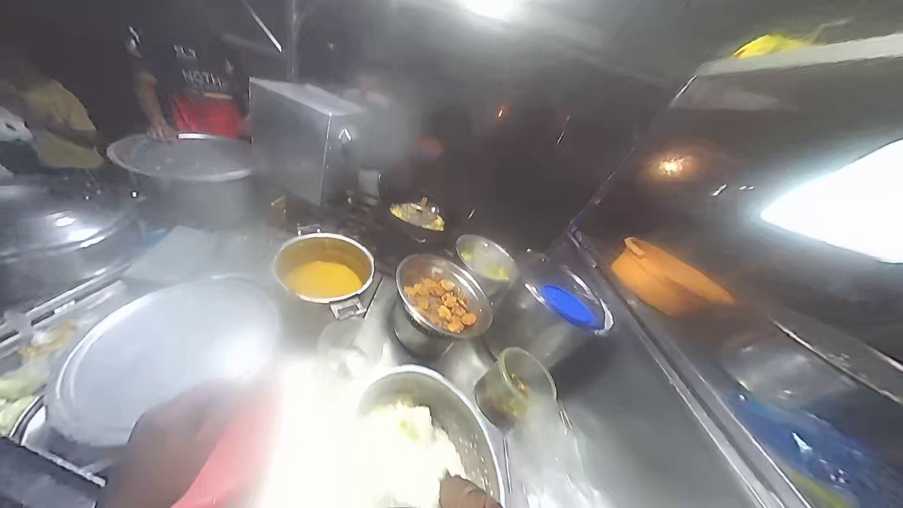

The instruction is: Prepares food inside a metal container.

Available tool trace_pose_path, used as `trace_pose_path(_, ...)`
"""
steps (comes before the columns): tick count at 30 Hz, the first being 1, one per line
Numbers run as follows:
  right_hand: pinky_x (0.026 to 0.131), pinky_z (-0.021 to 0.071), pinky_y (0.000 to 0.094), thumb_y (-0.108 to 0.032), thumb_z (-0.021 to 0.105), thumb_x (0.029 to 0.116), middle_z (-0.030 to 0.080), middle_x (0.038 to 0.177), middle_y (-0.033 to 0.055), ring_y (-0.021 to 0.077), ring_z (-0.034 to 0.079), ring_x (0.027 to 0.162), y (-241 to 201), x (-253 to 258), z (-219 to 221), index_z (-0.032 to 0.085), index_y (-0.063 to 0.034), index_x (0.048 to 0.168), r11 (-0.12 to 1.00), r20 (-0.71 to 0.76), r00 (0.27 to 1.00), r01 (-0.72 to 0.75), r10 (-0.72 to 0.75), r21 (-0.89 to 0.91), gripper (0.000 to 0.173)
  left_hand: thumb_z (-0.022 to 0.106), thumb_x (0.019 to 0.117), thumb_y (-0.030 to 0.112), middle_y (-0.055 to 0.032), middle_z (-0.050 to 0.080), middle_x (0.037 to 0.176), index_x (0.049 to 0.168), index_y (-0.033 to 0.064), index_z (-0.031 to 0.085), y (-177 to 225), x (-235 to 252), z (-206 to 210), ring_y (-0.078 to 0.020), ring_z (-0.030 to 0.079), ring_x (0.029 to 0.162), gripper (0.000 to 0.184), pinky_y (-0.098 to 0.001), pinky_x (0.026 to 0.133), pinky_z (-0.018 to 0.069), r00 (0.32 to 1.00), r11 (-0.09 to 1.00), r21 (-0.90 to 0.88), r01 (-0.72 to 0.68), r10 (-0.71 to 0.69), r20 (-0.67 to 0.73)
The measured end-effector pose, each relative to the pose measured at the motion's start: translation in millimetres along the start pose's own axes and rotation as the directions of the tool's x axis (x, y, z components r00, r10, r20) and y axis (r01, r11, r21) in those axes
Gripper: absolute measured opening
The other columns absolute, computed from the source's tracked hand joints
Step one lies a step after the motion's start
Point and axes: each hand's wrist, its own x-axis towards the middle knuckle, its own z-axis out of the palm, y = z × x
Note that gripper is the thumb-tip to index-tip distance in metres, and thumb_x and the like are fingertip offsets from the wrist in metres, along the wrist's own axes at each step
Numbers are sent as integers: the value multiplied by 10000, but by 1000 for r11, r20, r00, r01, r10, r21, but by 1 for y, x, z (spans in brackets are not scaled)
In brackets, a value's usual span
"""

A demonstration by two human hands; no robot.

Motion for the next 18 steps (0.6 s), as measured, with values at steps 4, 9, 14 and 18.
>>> trace_pose_path(4,980,500,664,-232,611,982,615,1306,324,469,623,1212,-28,-25,-20,524,94,1362,1000,50,999,-9,9,5,508,559,942,466,27,759,862,989,143,759,-29,0,7,-27,707,751,383,-271,718,597,997,997,46,-60,62,-52)
trace_pose_path(9,929,504,714,-156,640,946,645,1258,320,523,640,1152,-11,-48,-55,377,-28,1517,1000,-133,991,-9,12,18,642,580,926,458,-21,761,953,1068,112,742,-31,2,8,-86,721,816,408,-334,763,605,1000,999,44,-21,20,14)
trace_pose_path(14,1034,482,612,-254,505,1068,611,1316,304,439,629,1208,19,-40,-104,377,46,1498,981,-133,990,68,-43,184,539,453,1036,434,20,705,1101,1403,205,570,26,53,-18,-84,670,829,448,-243,697,579,949,648,-736,196,63,308)
trace_pose_path(18,624,486,363,-355,477,1093,577,871,89,164,537,656,9,0,-88,503,-14,1328,919,-29,995,96,-92,384,416,428,1033,120,67,542,591,1083,55,694,100,133,-3,18,414,404,278,-123,377,342,756,889,-453,67,251,604)
